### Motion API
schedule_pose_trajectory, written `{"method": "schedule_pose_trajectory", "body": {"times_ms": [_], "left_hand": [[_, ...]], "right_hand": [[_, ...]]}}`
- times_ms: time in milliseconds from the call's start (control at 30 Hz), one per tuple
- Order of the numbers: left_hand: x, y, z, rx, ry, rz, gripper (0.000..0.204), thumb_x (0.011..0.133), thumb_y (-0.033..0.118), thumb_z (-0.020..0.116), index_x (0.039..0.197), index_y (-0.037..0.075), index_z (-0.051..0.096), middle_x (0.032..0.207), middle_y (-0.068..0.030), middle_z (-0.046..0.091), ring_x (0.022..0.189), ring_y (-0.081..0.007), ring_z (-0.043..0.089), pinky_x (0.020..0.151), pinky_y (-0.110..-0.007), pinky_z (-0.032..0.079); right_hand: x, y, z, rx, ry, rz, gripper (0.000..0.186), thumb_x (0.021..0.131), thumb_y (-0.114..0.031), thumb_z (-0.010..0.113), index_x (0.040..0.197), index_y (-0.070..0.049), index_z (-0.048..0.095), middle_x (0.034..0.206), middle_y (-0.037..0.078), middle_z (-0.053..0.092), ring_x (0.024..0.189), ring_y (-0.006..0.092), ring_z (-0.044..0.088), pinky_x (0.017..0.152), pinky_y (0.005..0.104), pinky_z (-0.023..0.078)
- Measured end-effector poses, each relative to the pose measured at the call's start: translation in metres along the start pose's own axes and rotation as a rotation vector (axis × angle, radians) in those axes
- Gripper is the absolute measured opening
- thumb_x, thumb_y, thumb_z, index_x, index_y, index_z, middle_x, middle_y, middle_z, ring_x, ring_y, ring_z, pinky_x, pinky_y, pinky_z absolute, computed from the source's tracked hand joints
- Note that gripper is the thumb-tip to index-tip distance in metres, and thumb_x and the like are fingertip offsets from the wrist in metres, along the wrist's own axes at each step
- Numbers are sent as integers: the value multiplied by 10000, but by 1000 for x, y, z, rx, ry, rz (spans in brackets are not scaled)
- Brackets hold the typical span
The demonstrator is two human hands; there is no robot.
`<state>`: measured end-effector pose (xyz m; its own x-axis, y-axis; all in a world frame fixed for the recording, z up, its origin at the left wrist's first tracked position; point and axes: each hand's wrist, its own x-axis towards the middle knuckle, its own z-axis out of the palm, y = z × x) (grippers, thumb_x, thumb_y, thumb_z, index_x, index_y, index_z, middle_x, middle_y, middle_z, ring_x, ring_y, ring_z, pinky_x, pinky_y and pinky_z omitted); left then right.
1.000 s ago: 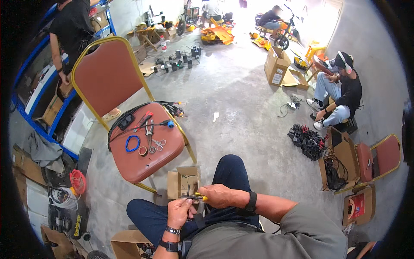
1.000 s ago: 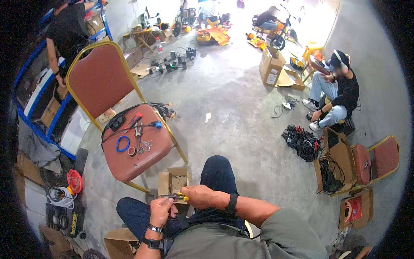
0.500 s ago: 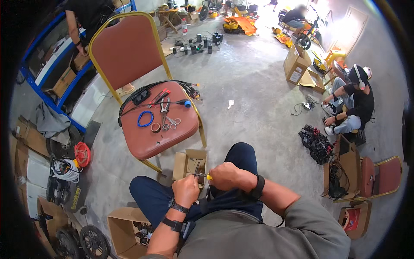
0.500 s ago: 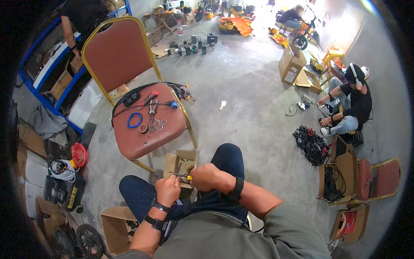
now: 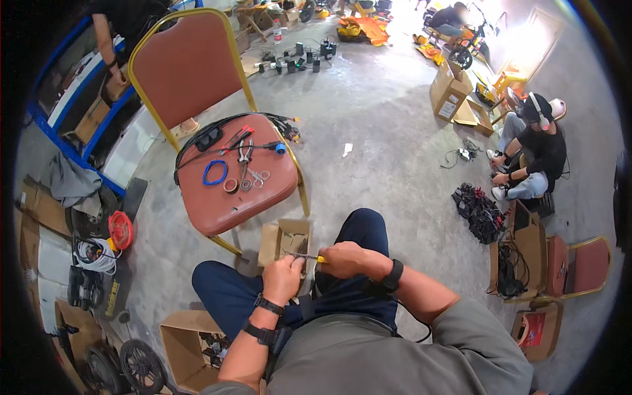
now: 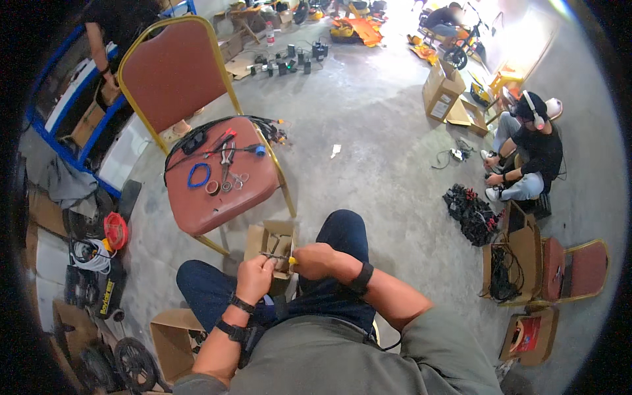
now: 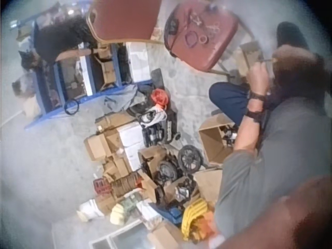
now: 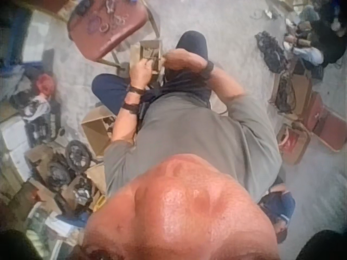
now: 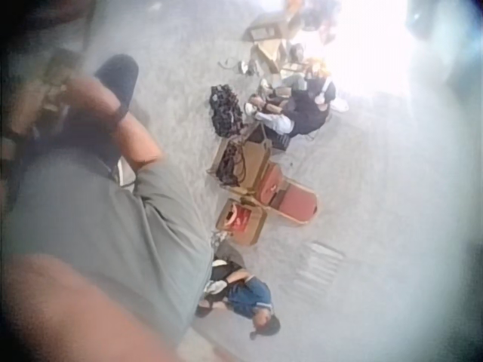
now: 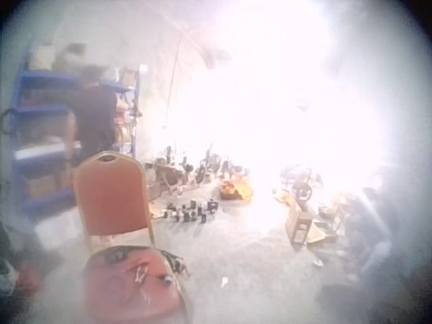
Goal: The recorder is stripping and crimping electrical wires using wire strippers and connectors.
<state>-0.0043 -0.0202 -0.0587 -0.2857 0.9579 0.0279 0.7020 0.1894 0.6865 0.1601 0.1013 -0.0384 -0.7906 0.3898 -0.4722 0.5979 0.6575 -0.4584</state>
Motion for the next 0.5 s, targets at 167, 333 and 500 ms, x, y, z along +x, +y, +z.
{"method": "schedule_pose_trajectory", "body": {"times_ms": [167, 333, 500], "left_hand": [[0, 8, -25, -874, -350, -326, 275, 983, 201, 561, 893, -20, 696, 747, -110, 705, 543, -133, 613, 492, -255, 458], [-8, 16, -35, -976, -473, -272, 275, 995, 188, 543, 1019, -49, 682, 824, -133, 721, 561, -131, 614, 505, -240, 466], [-17, 20, -36, -1057, -422, -244, 239, 985, 204, 593, 966, -12, 695, 764, -104, 717, 545, -87, 600, 491, -215, 447]], "right_hand": [[-16, 8, 15, 156, 406, -170, 299, 843, -207, 656, 1081, -36, 598, 909, 186, 664, 873, 398, 648, 751, 479, 516], [-35, -4, -2, 33, 538, -289, 413, 757, -52, 663, 1158, -44, 568, 976, 142, 606, 955, 338, 595, 826, 434, 460], [-39, -9, 5, 44, 541, -311, 426, 750, -44, 663, 1162, -45, 556, 982, 136, 600, 956, 330, 595, 818, 429, 464]]}}
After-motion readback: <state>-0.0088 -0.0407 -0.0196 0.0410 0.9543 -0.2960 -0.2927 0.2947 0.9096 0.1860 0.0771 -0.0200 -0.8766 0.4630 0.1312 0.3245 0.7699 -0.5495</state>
